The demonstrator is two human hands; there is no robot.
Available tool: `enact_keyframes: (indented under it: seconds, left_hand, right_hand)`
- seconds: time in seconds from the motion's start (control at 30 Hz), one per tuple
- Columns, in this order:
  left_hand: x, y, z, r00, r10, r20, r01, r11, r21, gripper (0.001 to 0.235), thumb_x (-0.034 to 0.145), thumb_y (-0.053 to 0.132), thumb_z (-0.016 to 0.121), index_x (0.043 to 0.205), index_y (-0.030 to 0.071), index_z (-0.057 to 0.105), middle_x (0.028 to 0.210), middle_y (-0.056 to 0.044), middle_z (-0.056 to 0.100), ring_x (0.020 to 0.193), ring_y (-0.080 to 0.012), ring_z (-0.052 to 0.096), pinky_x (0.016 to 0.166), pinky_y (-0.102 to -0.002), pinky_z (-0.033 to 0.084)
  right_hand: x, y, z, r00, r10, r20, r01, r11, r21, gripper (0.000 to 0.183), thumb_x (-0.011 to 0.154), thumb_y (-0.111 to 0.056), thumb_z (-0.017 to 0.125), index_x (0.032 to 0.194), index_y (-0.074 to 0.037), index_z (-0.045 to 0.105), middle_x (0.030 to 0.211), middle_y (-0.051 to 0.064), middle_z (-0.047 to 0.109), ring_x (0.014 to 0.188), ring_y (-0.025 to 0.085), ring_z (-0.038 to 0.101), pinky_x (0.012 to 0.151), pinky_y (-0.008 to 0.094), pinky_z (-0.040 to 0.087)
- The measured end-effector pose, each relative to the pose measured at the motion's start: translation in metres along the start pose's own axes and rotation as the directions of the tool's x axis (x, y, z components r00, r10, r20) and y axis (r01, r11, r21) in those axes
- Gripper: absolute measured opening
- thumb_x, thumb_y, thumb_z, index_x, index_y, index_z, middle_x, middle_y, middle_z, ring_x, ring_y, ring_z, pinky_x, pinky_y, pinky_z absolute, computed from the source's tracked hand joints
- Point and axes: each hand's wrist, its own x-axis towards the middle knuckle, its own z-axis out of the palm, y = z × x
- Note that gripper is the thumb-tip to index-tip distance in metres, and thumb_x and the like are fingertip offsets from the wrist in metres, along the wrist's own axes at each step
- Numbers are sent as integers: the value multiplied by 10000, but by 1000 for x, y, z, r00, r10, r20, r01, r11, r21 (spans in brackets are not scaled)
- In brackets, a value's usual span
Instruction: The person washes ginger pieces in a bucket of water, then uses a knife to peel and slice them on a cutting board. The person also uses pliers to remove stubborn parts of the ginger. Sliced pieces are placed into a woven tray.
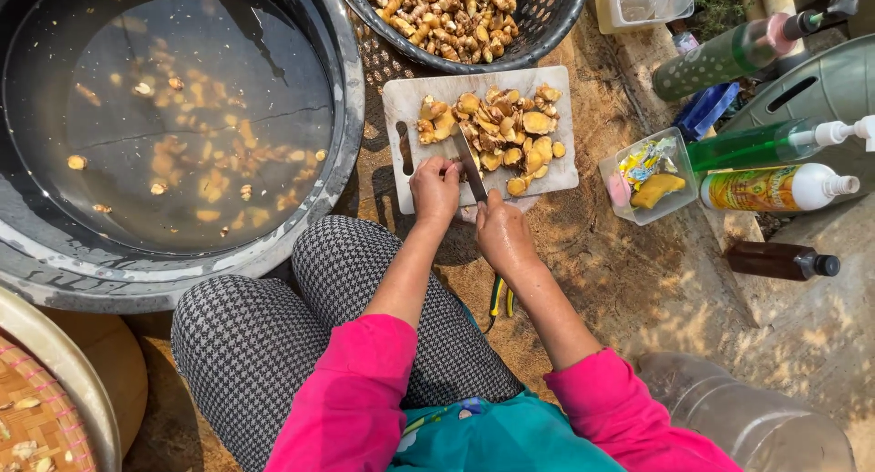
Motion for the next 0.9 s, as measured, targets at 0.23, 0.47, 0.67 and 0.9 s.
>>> enact_keyframes:
  seconds: [0.23, 0.47, 0.67, 0.9]
  left_hand:
    - [4, -6, 5, 999, 43, 15, -43, 998, 42, 178, 856, 131, 767, 820, -13, 667, 869, -165, 684, 788, -336, 678, 737, -444, 531]
    - [5, -6, 4, 998, 65, -3, -65, 998, 16, 145, 859, 137, 757, 838, 9, 692, 884, -162, 708, 812, -338, 694, 759, -441, 544]
    - [4, 2, 3, 996, -84, 31, 83, 996, 16, 149, 840, 150, 764, 810, 20, 697, 895, -140, 717, 785, -308, 709, 734, -430, 548]
    - [5, 0, 6, 999, 15, 34, -16, 999, 28, 156, 845, 139, 772, 814, 9, 694, 878, -160, 703, 780, -317, 692, 744, -435, 545]
  right_hand:
    - [19, 9, 10, 1000, -20, -10, 20, 1000, 23, 226, 1027, -199, 550, 1002, 26, 534, 736, 303, 658, 759, 509, 674, 696, 584, 522]
    - [57, 10, 29, 988, -105, -115, 112, 992, 59, 240, 1006, -199, 578, 1000, 40, 562, 763, 316, 659, 783, 533, 661, 723, 601, 505]
    - [21, 4, 15, 993, -59, -103, 65, 996, 58, 205, 1013, -193, 562, 1035, 11, 568, 754, 316, 654, 758, 524, 661, 672, 603, 506]
    - [30, 5, 21, 998, 8, -55, -6, 999, 37, 224, 1027, -205, 544, 1014, 18, 538, 735, 296, 664, 751, 515, 667, 661, 599, 504]
